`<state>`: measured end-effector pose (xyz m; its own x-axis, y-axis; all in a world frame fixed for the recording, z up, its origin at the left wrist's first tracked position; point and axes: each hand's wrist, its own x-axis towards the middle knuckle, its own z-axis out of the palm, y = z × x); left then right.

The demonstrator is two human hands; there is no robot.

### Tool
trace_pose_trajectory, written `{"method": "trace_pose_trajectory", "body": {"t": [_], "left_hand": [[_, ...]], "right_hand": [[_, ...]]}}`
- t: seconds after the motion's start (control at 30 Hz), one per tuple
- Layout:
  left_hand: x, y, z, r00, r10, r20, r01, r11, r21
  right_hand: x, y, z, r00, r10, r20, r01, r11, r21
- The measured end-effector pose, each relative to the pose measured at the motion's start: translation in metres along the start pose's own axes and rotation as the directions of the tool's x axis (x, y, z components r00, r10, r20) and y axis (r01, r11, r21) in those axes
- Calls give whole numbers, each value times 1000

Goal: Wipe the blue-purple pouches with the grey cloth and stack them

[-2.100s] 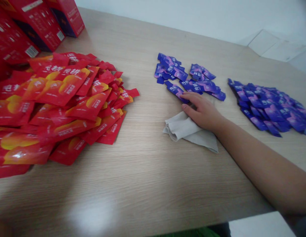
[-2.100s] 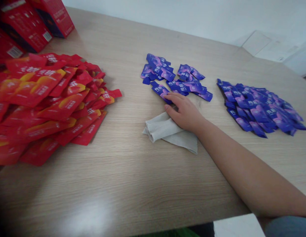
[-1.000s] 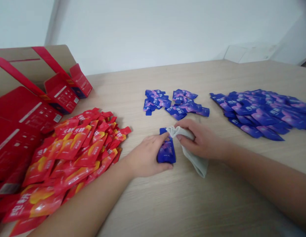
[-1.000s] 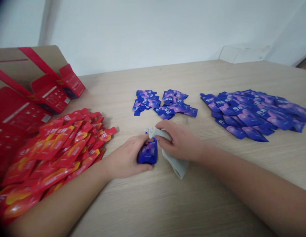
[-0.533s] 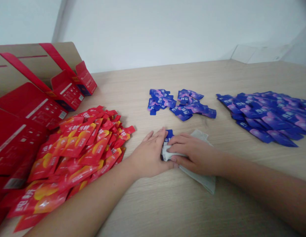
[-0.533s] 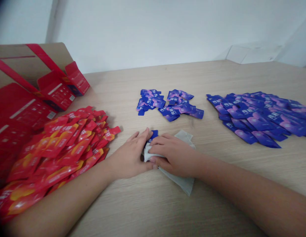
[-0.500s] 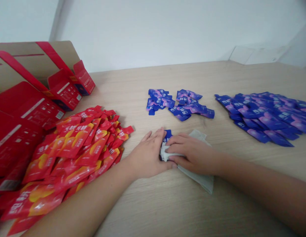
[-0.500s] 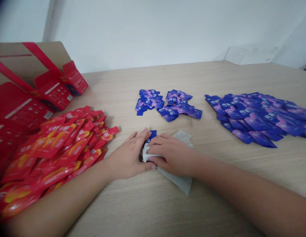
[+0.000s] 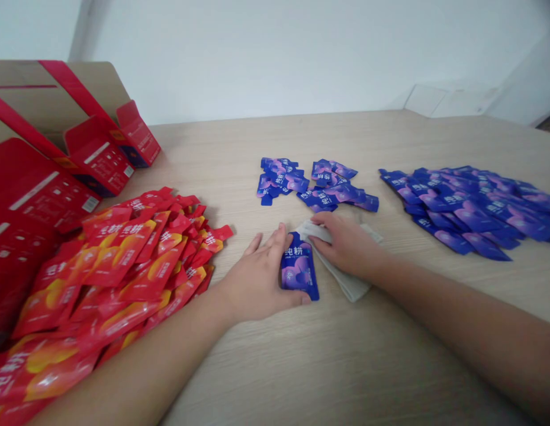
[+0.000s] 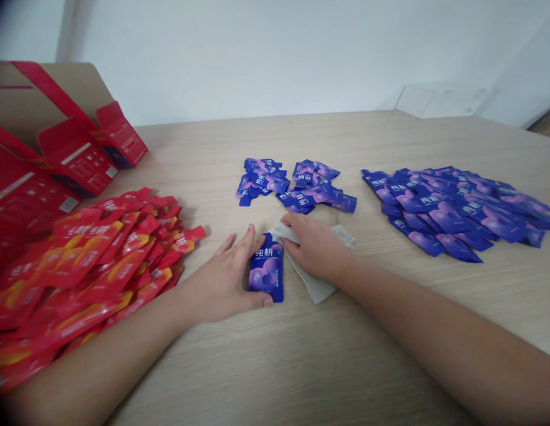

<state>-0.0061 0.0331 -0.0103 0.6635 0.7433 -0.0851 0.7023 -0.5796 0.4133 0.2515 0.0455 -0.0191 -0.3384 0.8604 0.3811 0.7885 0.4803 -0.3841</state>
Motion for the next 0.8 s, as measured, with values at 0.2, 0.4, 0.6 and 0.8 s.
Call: {"method": "trace_pose_trajectory", "body": {"t": [0.2, 0.4, 0.6, 0.8], "left_hand": [[-1, -2, 1, 999, 16, -34, -16, 1000, -2], [-1, 0, -1, 999, 14, -33, -15, 1000, -11], [1, 2, -5, 1000, 12, -21, -13, 1000, -29], [-4, -2, 1, 980, -5, -199, -40, 974, -223]], "right_hand": [[-15, -35, -17, 967, -218, 130, 170, 937, 304], [-4, -48, -16, 842, -319, 435, 127, 901, 414], [1, -42, 2, 919, -267, 290, 199, 949, 244], [9, -16, 6, 971, -106, 215, 88, 992, 93]]}}
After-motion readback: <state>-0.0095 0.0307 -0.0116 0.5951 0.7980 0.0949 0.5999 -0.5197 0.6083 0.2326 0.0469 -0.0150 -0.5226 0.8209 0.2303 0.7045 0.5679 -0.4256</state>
